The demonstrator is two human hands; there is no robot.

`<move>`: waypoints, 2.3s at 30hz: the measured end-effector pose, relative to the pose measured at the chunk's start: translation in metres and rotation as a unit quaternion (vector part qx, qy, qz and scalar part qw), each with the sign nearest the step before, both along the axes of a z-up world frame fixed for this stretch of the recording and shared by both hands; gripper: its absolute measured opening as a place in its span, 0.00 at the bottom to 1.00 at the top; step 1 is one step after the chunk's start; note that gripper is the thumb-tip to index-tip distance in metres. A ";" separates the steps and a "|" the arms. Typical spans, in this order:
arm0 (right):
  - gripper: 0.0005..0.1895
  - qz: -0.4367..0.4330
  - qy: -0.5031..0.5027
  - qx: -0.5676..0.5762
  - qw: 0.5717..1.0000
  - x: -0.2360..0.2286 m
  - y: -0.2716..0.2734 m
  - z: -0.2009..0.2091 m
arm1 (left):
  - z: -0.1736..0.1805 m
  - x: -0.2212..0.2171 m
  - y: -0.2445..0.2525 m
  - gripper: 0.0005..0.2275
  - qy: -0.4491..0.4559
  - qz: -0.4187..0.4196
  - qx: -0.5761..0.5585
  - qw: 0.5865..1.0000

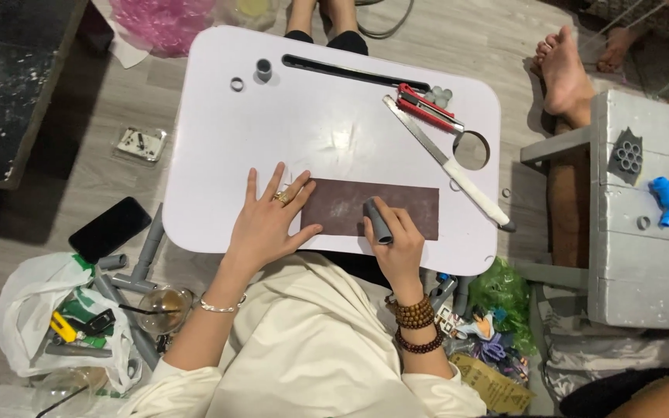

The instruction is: Sanding the edges of a PVC pipe fitting using sandpaper and a small metal rod for cleaning.

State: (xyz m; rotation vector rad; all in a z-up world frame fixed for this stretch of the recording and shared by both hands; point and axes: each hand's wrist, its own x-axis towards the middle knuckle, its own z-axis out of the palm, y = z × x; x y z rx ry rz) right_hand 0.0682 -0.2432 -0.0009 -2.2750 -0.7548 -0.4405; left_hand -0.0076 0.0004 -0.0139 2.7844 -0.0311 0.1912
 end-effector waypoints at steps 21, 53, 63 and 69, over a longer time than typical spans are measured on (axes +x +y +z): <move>0.17 0.063 -0.084 -0.023 0.994 -0.007 -0.002 -0.001 | -0.033 0.001 0.005 0.36 -0.059 0.000 0.041 0.997; 0.18 0.102 -0.075 -0.002 0.992 -0.007 0.001 -0.016 | -0.020 -0.007 0.011 0.41 -0.070 0.088 0.037 0.993; 0.17 0.018 -0.047 -0.016 0.999 0.000 0.005 -0.021 | -0.033 -0.004 0.010 0.40 -0.043 0.008 0.001 0.999; 0.16 -0.017 -0.065 0.010 0.998 0.004 0.004 -0.020 | -0.024 0.001 0.009 0.40 -0.056 -0.022 0.013 0.998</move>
